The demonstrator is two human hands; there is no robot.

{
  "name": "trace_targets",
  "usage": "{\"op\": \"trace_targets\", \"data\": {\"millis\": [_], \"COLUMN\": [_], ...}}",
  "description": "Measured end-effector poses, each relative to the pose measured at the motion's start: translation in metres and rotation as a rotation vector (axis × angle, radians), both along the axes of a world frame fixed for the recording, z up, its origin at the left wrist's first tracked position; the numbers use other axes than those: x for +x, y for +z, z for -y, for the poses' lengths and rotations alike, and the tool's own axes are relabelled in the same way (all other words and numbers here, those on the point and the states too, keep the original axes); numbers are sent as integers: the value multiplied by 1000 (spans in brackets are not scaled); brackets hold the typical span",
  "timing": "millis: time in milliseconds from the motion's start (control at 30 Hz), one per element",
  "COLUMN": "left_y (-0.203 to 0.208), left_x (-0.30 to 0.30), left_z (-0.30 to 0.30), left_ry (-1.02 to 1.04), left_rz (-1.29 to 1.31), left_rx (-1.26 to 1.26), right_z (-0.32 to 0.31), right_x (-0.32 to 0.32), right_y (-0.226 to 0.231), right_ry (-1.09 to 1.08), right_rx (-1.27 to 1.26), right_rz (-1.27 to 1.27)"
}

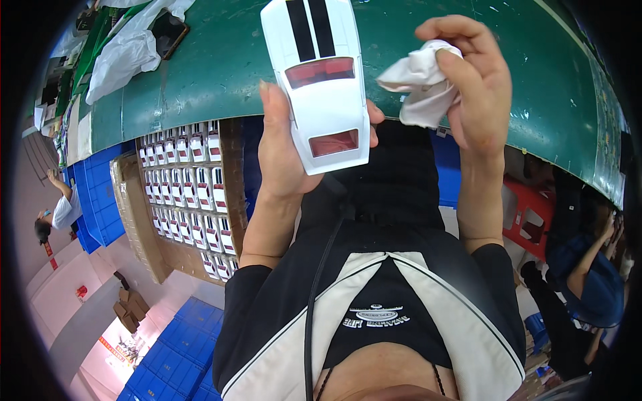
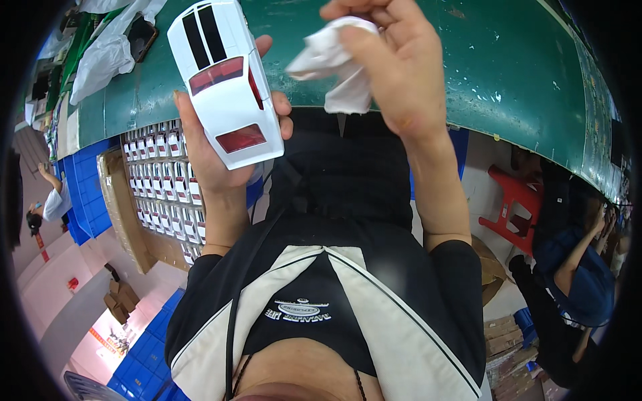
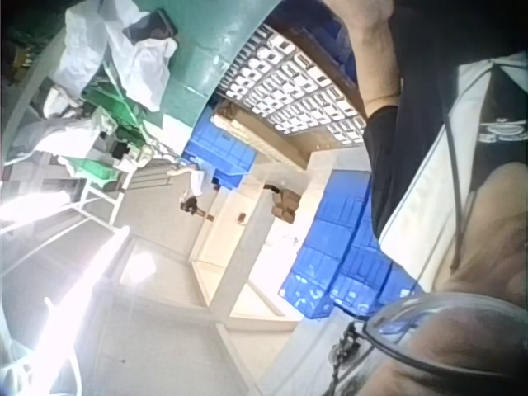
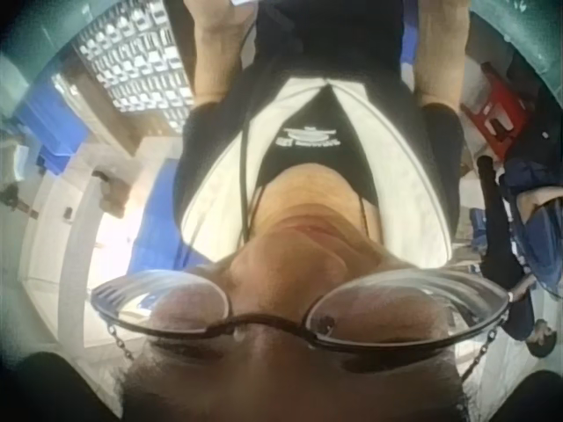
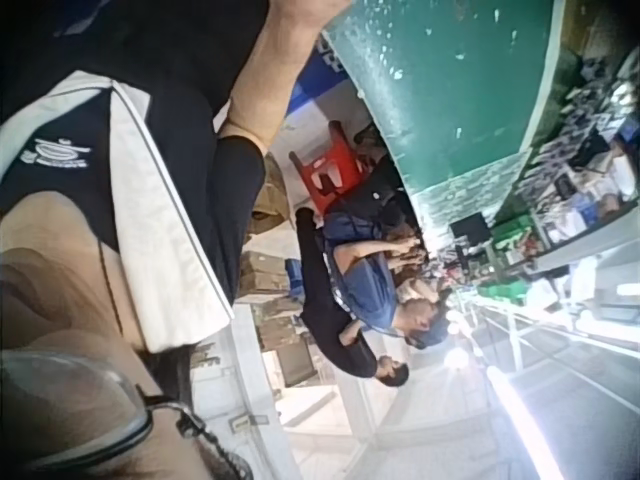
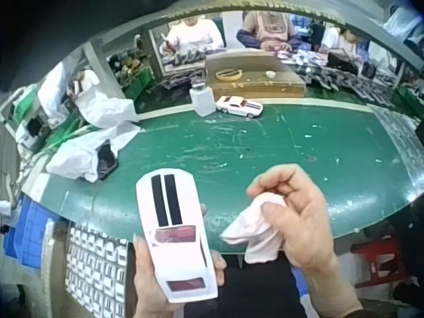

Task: Wiping and cleaning plastic toy car shells at a factory workstation before placing them into storage boxes.

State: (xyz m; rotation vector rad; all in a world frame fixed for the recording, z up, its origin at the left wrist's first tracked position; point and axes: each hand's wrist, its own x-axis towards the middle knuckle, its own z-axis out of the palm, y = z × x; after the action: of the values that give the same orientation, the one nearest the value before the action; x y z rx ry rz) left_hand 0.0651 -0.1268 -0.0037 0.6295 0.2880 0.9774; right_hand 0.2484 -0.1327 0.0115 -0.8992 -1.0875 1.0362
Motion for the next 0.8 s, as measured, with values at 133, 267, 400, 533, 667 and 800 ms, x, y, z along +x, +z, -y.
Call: {"op": "trace_targets", "data": {"millis": [133,267,400,533,667,800], "left_y": [6,-2,-4,-5,-9,-3], "left_x": [9,8,4,2,4,2], "left_z": [10,9,2,4,-6,-7], "left_ry": [251,237,221,139,-29,166], "left_rz": [-251,-121,-391,-131,7,-88], "left_rx": [-56,-157,28,-121,-181,-312], "right_z": [13,-6,9,-22,-25,-16], "right_x": [-44,-43,-62,-39,-34,-57], "right_y": [7,-6,-15,-3,2,-1], "right_ry": [-94,-250,-137,-239,-176,-127], "right_rx": [630,582,799,628,619,744], "right_rz": [669,633,730,712,760,786]}}
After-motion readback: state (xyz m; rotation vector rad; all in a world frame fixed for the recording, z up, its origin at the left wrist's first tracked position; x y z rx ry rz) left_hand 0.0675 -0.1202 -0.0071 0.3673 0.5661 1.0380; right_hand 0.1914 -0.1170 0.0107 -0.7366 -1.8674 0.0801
